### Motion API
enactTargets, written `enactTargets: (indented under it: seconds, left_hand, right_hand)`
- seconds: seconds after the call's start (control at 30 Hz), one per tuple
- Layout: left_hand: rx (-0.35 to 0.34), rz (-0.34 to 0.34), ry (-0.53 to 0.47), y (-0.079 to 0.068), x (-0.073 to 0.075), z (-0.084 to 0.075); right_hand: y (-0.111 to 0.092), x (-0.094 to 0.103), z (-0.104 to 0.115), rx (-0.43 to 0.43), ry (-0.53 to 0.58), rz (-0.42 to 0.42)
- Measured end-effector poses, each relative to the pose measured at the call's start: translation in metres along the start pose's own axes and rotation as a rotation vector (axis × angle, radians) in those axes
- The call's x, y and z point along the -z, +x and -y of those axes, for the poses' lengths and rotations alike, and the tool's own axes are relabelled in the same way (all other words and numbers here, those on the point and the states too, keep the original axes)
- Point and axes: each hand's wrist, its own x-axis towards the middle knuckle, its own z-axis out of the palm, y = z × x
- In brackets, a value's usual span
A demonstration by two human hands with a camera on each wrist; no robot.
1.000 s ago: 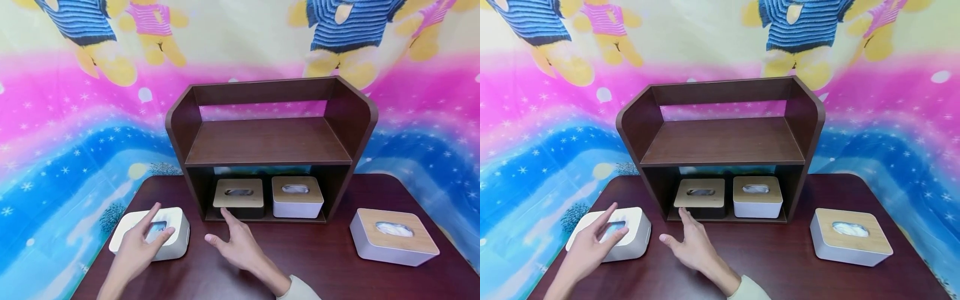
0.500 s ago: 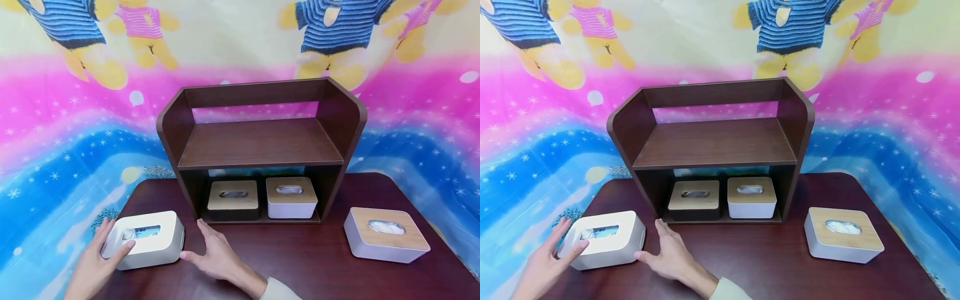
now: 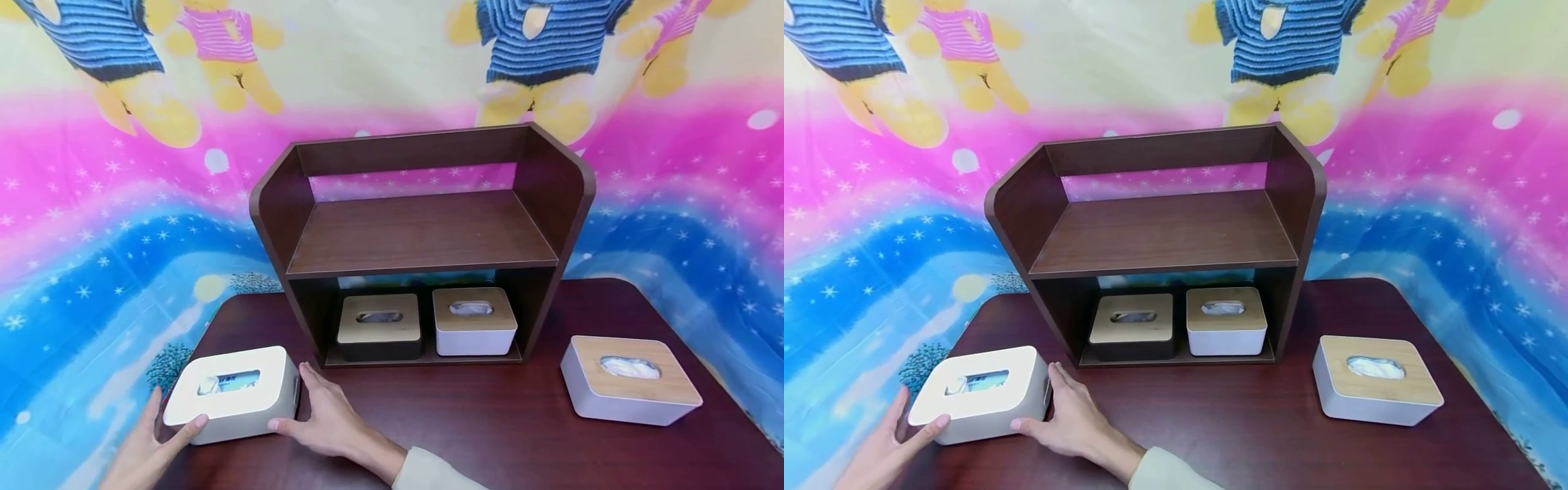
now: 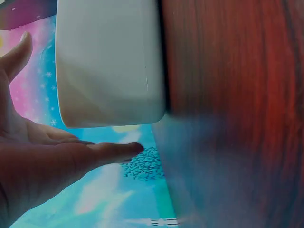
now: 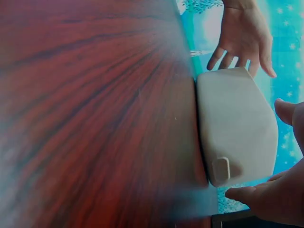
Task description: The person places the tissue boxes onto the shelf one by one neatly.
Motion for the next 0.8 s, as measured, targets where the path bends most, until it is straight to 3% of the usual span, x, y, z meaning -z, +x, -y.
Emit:
enactTargets:
  seconds: [0.1, 0.23, 0.37, 0.67, 0.8]
  left_hand:
    - [-0.014, 0.003, -0.019, 0.000, -0.007, 0.000]
    - [-0.064, -0.027, -0.123, -0.001, -0.016, -0.002]
    - [-0.072, -0.044, -0.188, -0.005, -0.021, -0.004]
    - [-0.133, -0.130, -0.165, -0.017, -0.023, -0.007]
    - [-0.119, -0.138, -0.160, -0.025, -0.023, -0.016]
  right_hand:
    - [0.004, -0.004, 0.000, 0.004, -0.001, 0.014]
    - [0.006, -0.009, -0.002, 0.026, 0.006, 0.025]
    - [0.005, -0.008, -0.002, 0.048, 0.008, 0.000]
    - [-0.006, 0.004, 0.000, 0.116, 0.014, -0.080]
    - [-0.016, 0.011, 0.003, 0.135, 0.015, -0.117]
